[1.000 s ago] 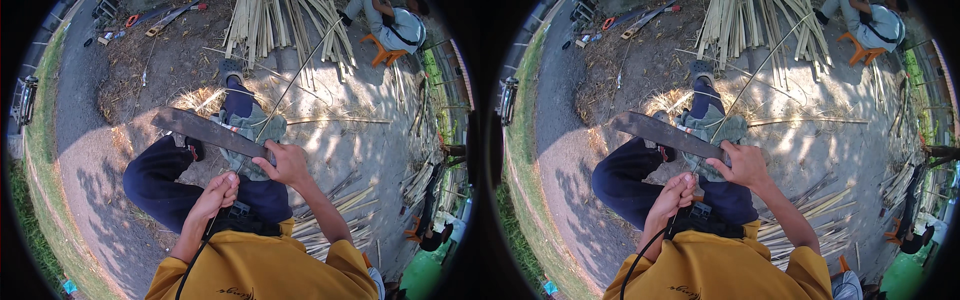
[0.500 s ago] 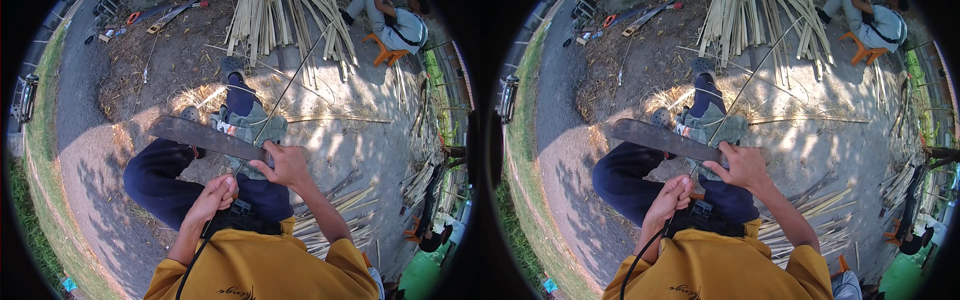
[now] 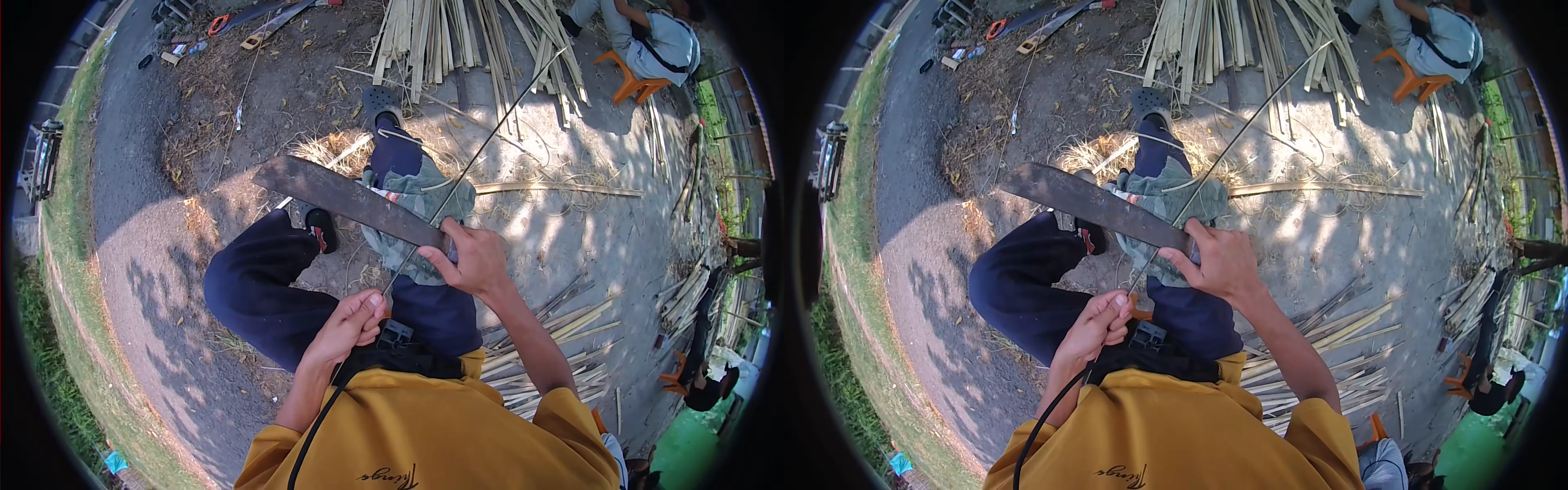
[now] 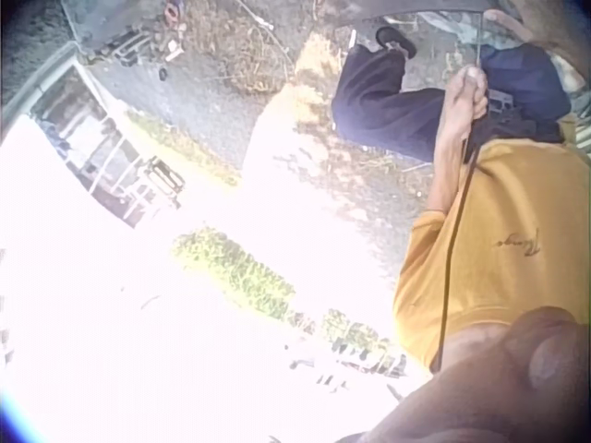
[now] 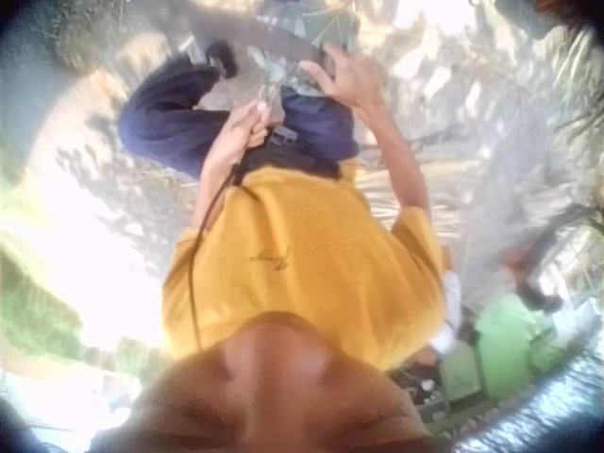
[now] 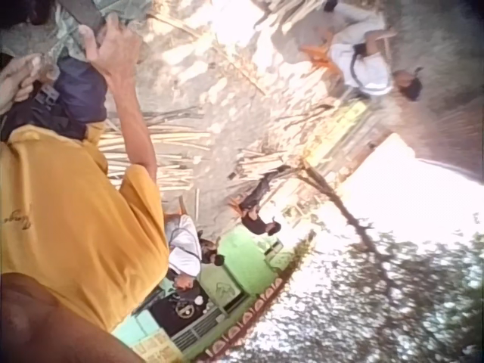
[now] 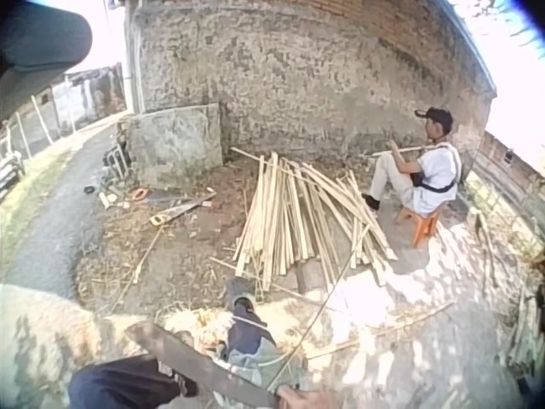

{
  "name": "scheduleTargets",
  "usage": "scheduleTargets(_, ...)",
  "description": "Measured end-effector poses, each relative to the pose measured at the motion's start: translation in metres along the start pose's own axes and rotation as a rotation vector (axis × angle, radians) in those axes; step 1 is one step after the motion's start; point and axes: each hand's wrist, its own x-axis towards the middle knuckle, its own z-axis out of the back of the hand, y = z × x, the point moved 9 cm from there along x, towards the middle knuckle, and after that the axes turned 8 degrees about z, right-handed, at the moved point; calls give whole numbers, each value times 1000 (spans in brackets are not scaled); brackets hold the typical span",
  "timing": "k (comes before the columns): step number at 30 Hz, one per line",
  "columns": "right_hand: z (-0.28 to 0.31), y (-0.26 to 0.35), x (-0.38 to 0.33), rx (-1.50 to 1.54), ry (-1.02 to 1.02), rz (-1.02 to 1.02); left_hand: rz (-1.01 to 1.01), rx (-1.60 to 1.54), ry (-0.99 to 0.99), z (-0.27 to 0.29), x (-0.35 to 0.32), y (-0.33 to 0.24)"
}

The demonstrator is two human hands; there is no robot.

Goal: The person uses a large knife to scrape and thin down a long bamboo stick, resting it against their leg covered by a cloth.

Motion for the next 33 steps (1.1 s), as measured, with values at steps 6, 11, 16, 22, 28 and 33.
scheduleTargets(6, -6, 16, 0, -27, 54, 94, -28, -56, 23, -17, 34, -28)
scheduleTargets(11, -2, -3, 0, 6, 38, -10, -16, -48, 46, -8, 15, -12)
scheduleTargets(16, -4, 8, 1, 2, 53, 27, -31, -85, 46, -15, 25, -12)
scheduleTargets(22, -4, -1, 4, -17, 84, 30, 3, -124, 58, -8, 15, -15)
scheduleTargets(28, -7, 5, 3, -21, 85, 4, 18, -102, 52, -2, 11, -4)
scheduleTargets(33, -5, 4, 4, -22, 97, 10, -1, -88, 53, -7, 11, -10)
